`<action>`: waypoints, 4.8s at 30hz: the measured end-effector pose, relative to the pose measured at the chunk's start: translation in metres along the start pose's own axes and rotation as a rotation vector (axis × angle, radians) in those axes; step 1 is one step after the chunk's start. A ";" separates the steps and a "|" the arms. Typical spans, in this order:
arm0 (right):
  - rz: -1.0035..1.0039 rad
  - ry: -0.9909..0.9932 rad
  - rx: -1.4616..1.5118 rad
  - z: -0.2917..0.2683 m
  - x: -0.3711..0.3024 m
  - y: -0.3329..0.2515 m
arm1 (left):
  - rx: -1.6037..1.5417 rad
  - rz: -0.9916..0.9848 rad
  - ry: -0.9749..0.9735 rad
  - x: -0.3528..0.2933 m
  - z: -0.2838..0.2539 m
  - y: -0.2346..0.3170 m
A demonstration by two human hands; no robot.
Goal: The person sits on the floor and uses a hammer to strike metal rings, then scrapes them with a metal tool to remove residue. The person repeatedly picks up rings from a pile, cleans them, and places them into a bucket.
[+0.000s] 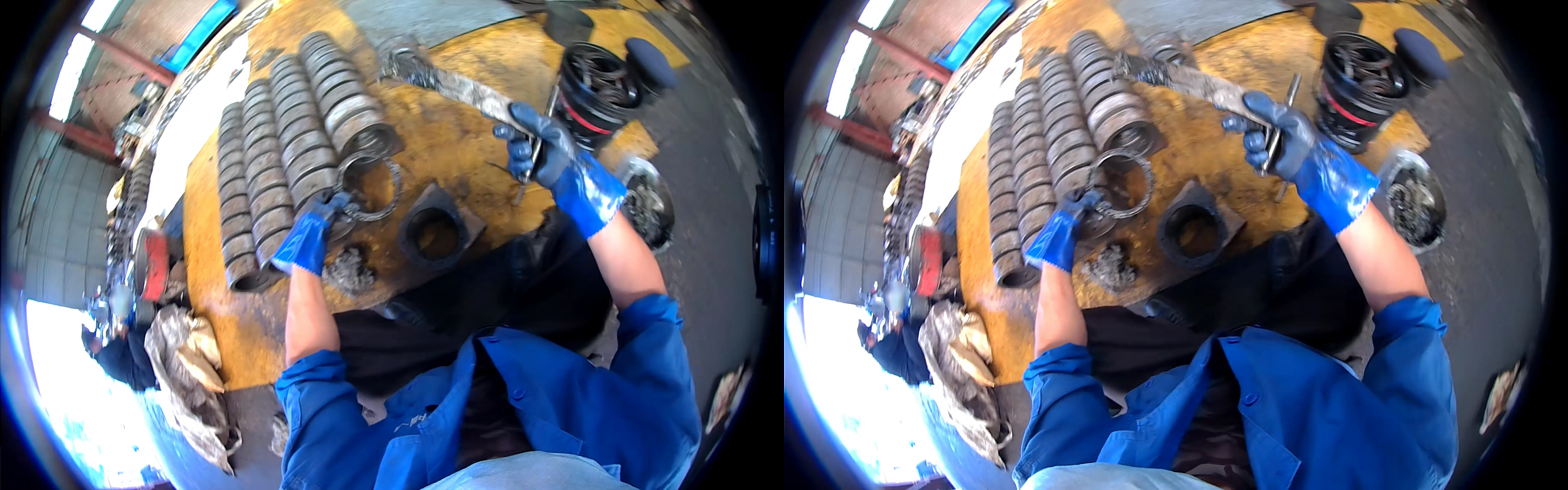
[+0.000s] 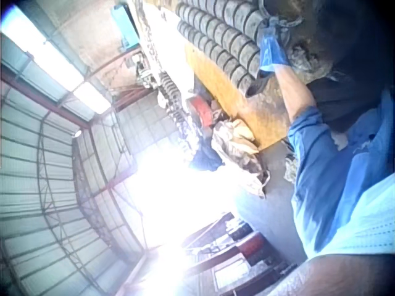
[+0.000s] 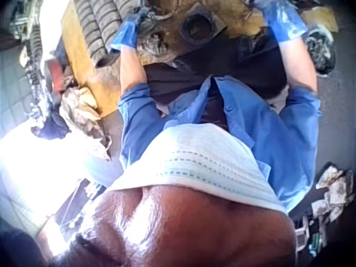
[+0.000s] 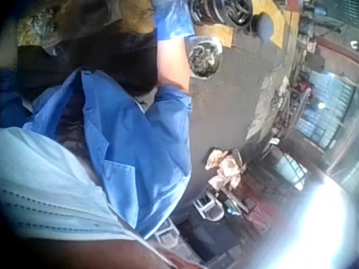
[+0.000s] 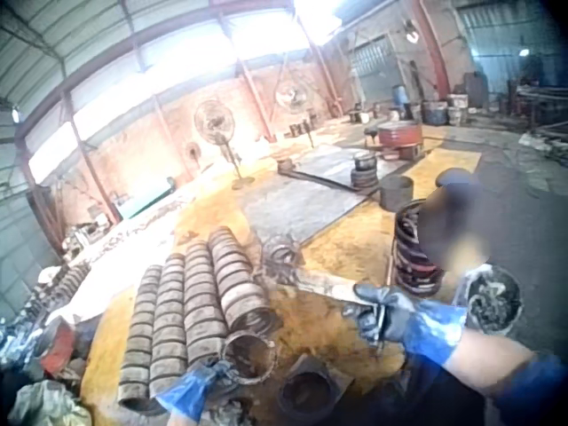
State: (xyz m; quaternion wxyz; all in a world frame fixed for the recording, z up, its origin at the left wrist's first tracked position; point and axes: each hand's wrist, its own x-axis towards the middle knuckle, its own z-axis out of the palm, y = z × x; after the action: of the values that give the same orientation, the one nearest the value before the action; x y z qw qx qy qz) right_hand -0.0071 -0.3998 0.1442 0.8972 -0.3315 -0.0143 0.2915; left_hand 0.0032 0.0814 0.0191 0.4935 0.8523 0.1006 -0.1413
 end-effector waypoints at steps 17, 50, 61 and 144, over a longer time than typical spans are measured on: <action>-0.408 1.143 -0.181 -0.273 -0.302 0.025 | -0.142 -0.070 0.039 0.017 -0.005 -0.046; -0.277 1.299 -1.419 -0.280 -0.338 0.128 | -0.319 -0.208 -0.067 0.022 0.049 -0.017; -0.713 1.190 0.631 -0.382 -0.396 0.106 | -0.527 -0.128 -0.052 0.029 0.039 -0.028; -0.116 -0.044 -0.578 0.042 0.068 0.096 | 0.493 0.284 0.413 -0.071 -0.033 0.196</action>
State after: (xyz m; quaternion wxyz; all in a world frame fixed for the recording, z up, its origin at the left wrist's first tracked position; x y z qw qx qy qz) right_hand -0.0094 -0.2798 0.1078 0.7802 -0.5655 -0.1352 0.2307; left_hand 0.0026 0.0110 0.2180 0.2568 0.9619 0.0415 0.0844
